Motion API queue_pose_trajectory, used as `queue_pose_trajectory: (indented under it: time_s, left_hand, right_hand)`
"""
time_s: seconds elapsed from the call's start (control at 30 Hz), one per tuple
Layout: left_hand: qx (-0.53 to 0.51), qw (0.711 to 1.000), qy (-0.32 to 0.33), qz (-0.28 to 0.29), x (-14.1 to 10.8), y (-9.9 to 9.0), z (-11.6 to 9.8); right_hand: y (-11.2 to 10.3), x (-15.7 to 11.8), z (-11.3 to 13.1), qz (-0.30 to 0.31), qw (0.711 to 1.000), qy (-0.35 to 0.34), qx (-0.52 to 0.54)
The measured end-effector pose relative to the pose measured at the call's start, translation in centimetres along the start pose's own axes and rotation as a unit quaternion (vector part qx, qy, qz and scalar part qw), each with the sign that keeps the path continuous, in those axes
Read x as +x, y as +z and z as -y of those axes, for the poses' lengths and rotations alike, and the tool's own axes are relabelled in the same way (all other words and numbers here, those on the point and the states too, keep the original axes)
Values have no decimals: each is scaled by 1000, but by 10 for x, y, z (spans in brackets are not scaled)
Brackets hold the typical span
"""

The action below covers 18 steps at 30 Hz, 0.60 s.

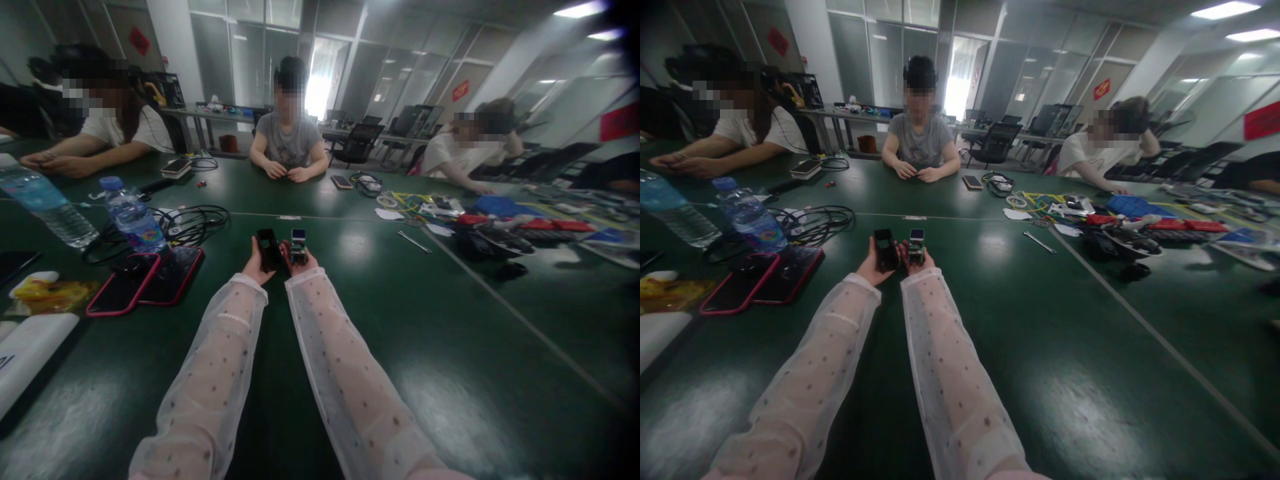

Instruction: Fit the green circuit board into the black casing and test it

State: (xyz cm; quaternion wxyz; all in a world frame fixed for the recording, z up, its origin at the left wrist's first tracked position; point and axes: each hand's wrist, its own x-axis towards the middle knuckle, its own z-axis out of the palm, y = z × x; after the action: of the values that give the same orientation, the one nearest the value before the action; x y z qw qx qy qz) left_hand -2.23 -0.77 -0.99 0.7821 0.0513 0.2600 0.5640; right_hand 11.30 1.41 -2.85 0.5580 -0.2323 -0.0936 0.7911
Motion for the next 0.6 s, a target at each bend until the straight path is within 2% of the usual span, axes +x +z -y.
queue_pose_trajectory:
  time_s: [0.3,0.47,0.6]
  left_hand:
    - [5,1000,2,12,1,-2,1]
    - [10,1000,8,-10,0,0,1]
    - [20,1000,11,1,0,1,1]
  right_hand:
    - [-6,4,1,22,1000,7,19]
    - [0,2,1,-6,1000,6,3]
    - [7,3,2,-34,999,21,-37]
